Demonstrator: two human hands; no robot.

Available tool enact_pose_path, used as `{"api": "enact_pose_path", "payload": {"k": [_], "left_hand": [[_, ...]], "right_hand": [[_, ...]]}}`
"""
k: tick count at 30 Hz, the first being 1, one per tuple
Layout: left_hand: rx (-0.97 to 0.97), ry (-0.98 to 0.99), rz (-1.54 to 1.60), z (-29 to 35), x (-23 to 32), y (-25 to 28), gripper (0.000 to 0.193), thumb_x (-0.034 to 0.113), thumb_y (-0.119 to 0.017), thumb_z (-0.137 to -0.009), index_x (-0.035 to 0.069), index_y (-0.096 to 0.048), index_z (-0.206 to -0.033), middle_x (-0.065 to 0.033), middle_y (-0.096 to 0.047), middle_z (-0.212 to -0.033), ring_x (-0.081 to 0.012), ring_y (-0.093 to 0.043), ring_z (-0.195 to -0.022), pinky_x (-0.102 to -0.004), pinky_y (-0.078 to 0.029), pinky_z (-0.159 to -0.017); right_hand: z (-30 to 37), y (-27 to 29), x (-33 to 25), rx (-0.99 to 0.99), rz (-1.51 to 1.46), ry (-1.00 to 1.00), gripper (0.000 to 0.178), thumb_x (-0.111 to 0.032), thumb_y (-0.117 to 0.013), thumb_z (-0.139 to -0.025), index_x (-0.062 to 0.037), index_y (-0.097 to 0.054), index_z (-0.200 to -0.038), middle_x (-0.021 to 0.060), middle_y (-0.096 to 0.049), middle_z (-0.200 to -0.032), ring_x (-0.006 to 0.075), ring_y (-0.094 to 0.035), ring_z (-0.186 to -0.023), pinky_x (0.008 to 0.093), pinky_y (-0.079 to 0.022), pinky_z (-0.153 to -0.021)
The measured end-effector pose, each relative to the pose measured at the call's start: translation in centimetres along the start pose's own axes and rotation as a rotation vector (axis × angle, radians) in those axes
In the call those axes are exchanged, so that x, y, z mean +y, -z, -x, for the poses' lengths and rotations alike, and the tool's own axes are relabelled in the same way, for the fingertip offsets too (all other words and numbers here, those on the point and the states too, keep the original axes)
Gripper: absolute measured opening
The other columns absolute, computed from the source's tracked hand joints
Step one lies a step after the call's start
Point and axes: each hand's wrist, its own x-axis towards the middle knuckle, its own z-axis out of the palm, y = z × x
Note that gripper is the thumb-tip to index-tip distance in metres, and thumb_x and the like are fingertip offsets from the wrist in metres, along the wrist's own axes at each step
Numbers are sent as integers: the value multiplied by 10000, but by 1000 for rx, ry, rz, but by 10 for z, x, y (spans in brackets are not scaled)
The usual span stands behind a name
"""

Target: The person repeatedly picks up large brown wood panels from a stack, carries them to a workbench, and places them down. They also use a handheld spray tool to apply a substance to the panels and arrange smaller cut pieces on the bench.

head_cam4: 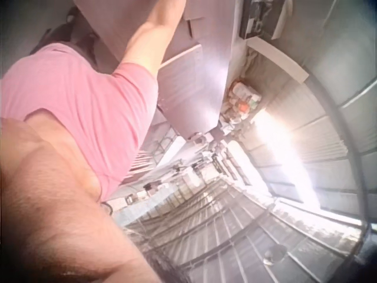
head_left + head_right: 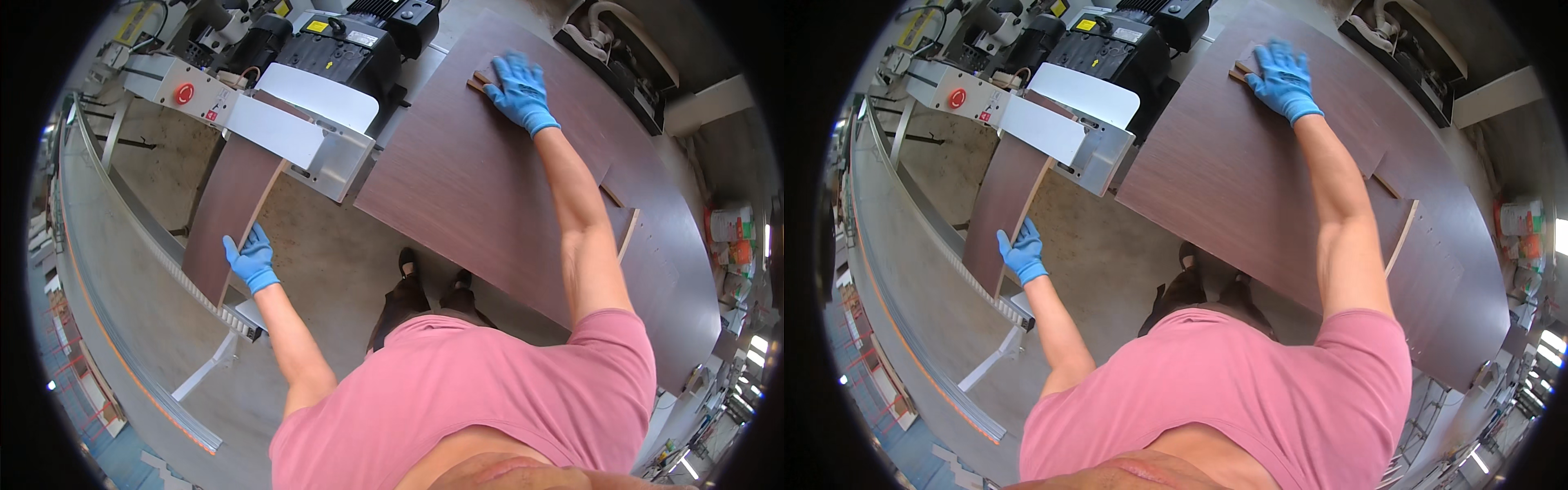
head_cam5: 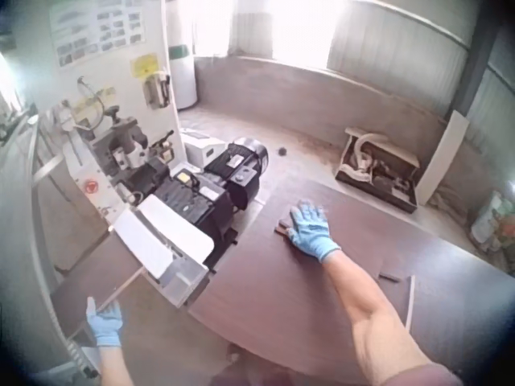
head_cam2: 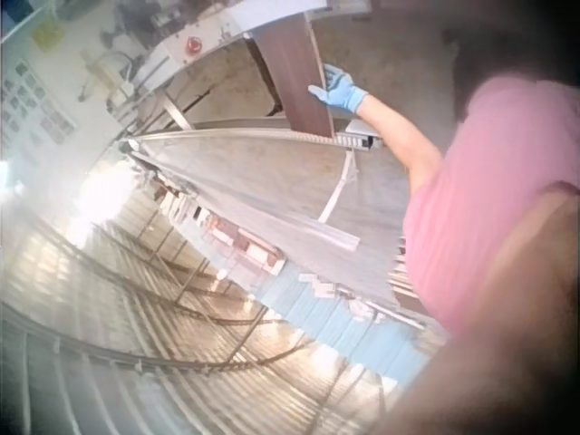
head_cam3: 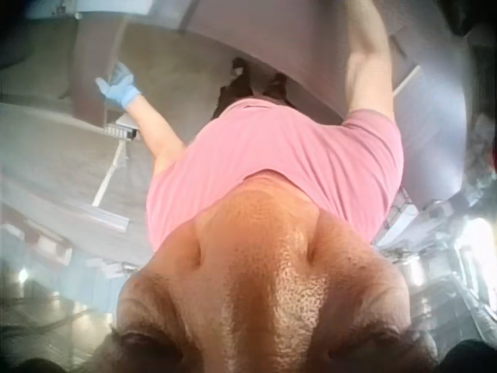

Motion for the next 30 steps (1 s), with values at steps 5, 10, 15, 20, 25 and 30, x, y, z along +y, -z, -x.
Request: {"api": "enact_pose_path", "payload": {"k": [5, 10, 15, 20, 25, 30], "left_hand": [[-12, 12, -99, 19, 13, 27, 414, 201, -735, -973, 33, -641, -1340, -141, -684, -1343, -309, -648, -1241, -511, -517, -1131], [-8, 88, -149, 83, 13, 49, 362, 174, -739, -969, 51, -667, -1301, -116, -701, -1325, -270, -666, -1208, -477, -527, -1116], [93, 68, -210, 159, 9, 66, 338, 180, -745, -967, 57, -677, -1275, -99, -712, -1296, -256, -661, -1206, -464, -525, -1113], [42, 80, -264, 251, 19, 100, 340, 199, -719, -990, 61, -676, -1297, -86, -708, -1321, -254, -649, -1240, -453, -532, -1089], [-18, 66, -282, 328, -1, 102, 377, 223, -683, -1014, 57, -651, -1351, -100, -693, -1358, -266, -645, -1260, -463, -535, -1083], [-123, 160, -261, 362, -38, 66, 344, 206, -654, -1028, 67, -659, -1343, -101, -696, -1361, -261, -662, -1241, -474, -544, -1072]], "right_hand": [[12, -19, -12, 101, -548, 430, 397, 51, -580, -847, -115, -677, -1195, 147, -654, -1403, 315, -619, -1287, 398, -479, -1124], [5, 15, -19, 459, -451, -52, 407, -249, -690, -915, -108, -657, -1296, 192, -606, -1450, 399, -543, -1357, 478, -392, -1174], [8, 17, 6, -317, -198, -6, 974, -722, -626, -862, -170, -374, -1623, 195, -270, -1707, 402, -203, -1587, 602, -130, -1271], [24, 47, 53, -539, -188, -27, 1260, -763, -772, -685, -201, -240, -1679, 165, -205, -1736, 384, -156, -1606, 625, -114, -1273], [42, 56, 68, -593, -126, 108, 1292, -726, -801, -658, -220, -206, -1687, 158, -193, -1738, 401, -163, -1600, 649, -154, -1258], [43, 64, 74, -544, -178, -85, 1200, -718, -783, -668, -246, -300, -1660, 181, -296, -1691, 416, -326, -1523, 661, -206, -1212]]}}
